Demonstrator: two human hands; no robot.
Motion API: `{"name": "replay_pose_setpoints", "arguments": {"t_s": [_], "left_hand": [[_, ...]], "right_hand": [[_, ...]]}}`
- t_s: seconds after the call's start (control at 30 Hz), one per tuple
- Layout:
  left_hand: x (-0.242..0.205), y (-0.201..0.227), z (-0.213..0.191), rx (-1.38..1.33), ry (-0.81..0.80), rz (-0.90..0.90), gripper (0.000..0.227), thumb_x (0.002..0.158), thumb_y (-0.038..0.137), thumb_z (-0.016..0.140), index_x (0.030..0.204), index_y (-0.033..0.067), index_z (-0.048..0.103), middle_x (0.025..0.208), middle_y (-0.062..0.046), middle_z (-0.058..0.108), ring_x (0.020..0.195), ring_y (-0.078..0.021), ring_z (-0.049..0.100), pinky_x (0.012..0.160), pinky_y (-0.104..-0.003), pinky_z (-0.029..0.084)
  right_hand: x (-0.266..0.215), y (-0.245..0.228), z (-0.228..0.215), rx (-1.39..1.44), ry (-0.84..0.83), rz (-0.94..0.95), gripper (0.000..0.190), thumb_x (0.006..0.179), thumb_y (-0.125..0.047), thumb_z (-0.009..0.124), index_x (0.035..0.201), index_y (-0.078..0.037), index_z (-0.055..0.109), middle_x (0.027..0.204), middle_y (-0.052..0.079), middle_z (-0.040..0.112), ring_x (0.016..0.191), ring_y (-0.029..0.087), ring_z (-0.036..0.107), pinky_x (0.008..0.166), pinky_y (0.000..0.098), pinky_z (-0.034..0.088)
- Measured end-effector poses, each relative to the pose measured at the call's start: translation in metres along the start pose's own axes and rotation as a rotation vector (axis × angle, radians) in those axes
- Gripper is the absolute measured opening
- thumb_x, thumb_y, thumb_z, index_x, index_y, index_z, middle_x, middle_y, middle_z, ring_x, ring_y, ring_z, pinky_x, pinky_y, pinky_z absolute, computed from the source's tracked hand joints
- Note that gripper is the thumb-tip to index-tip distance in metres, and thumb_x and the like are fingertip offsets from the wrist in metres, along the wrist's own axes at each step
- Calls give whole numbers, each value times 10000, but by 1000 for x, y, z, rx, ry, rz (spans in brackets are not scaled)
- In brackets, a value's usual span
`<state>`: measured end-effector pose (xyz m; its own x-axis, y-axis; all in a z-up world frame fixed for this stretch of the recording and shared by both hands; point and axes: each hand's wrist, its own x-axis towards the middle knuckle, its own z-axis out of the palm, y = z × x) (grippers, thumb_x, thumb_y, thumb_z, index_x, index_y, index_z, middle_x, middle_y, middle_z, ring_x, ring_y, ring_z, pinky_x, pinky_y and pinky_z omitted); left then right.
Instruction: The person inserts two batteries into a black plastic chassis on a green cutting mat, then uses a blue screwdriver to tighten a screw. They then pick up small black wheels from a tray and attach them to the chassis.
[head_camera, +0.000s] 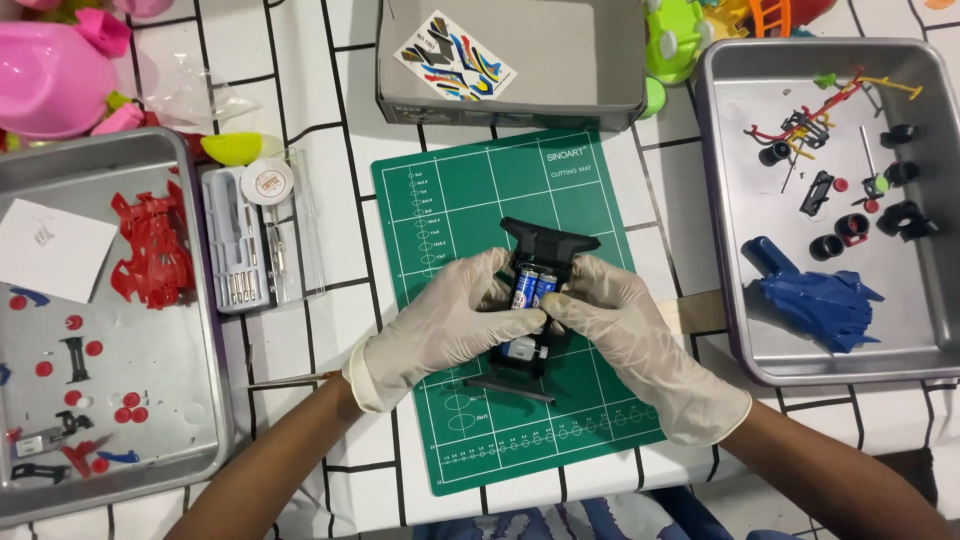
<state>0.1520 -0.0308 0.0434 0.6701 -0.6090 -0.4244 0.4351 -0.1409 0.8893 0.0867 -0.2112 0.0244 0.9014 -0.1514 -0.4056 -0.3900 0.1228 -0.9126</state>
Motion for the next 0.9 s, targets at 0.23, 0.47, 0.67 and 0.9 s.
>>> {"name": "replay_pose_setpoints", "arguments": {"t_s": [0.23,0.47,0.67,0.9], "left_hand": [[4,-16,-9,83,-52,-25,459,808,256,838,1165,30,658,906,-135,784,814,-148,707,709,-280,611],[8,-24,-17,65,-45,-29,386,790,195,850,1082,17,673,880,-129,782,795,-146,711,689,-267,593],[9,-33,-13,180,-16,70,284,804,177,832,885,-6,631,748,-132,704,740,-172,679,573,-297,547],[-2,-18,4,8,24,126,298,704,126,930,884,-9,734,842,-173,786,834,-143,729,711,-244,589]], "right_hand": [[2,4,-3,-30,-28,-8,349,787,-49,844,1123,1,762,924,185,780,756,217,712,674,361,610],[0,-8,2,-101,-71,-33,268,813,-54,834,1066,10,773,835,169,765,699,204,667,657,343,584],[-2,-10,4,-128,-61,-49,296,768,-44,862,1044,25,777,794,154,761,688,184,668,641,320,581],[0,6,-6,-16,-76,-118,369,722,40,863,1074,71,758,869,232,781,748,235,701,680,381,614]]}}
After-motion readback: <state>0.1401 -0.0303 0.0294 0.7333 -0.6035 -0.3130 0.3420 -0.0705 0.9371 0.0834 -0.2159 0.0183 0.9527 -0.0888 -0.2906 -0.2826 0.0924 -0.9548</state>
